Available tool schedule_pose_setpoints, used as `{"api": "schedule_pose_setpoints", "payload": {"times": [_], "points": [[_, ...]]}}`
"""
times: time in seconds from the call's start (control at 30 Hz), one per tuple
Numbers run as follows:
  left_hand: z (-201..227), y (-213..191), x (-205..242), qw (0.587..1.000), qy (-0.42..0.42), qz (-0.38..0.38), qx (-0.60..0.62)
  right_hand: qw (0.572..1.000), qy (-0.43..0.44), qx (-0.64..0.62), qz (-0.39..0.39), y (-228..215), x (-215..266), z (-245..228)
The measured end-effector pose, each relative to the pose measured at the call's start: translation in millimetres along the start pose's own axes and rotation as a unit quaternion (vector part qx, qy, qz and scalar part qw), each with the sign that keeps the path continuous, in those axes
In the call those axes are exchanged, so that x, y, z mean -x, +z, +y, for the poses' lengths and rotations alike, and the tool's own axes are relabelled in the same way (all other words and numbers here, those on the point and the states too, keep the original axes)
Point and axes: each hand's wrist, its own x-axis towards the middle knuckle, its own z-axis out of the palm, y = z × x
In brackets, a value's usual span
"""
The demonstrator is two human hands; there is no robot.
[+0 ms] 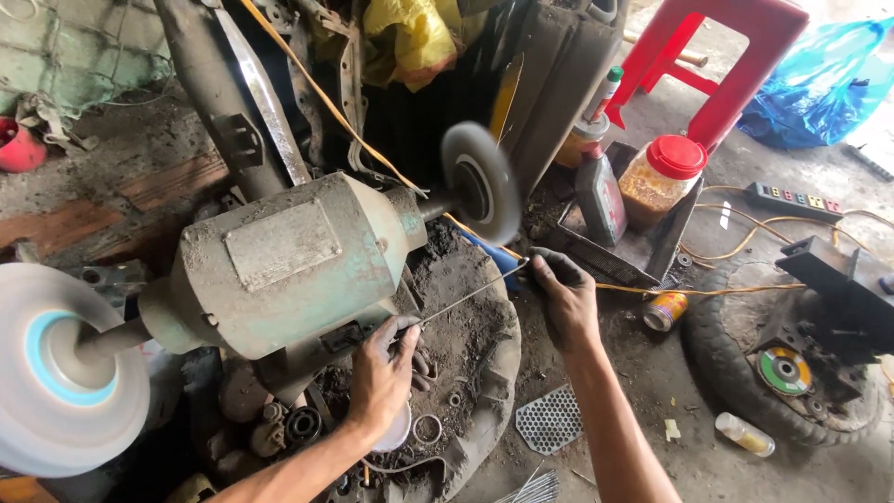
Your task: The person repeatedly picks up thin metal rods from the floor and grinds their ends against a bench grinder wheel. After grinding, the rods are placed back on the floor in a pile.
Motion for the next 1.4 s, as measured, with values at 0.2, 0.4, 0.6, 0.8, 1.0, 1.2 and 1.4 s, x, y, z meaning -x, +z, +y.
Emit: {"api": "schedule_pose_setpoints", "payload": {"times": [0.2, 0.4, 0.6, 0.8, 1.0, 1.2, 1.4], "points": [[-8, 2, -7, 0.995, -0.022, 0.030, 0.094, 0.999, 0.041, -0.020, -0.008, 24, -10, -5], [8, -4, -8, 0.982, -0.094, 0.023, 0.164, 0.995, 0.081, -0.054, 0.026, 49, -16, -14], [6, -3, -9, 0.969, -0.072, 0.026, 0.234, 0.993, 0.103, -0.035, 0.050, 61, -11, -21], [42, -9, -11, 0.962, -0.073, -0.005, 0.262, 0.997, 0.006, -0.029, 0.071, 71, -11, -18], [49, 12, -32, 0.961, -0.041, -0.004, 0.273, 0.999, 0.007, 0.016, 0.038, 43, -47, -10], [69, 30, -51, 0.964, -0.048, 0.002, 0.261, 0.997, 0.017, 0.046, 0.053, 13, -79, -14], [56, 57, -86, 0.978, -0.041, 0.008, 0.207, 0.996, 0.009, 0.032, 0.081, 0, -83, -26]]}}
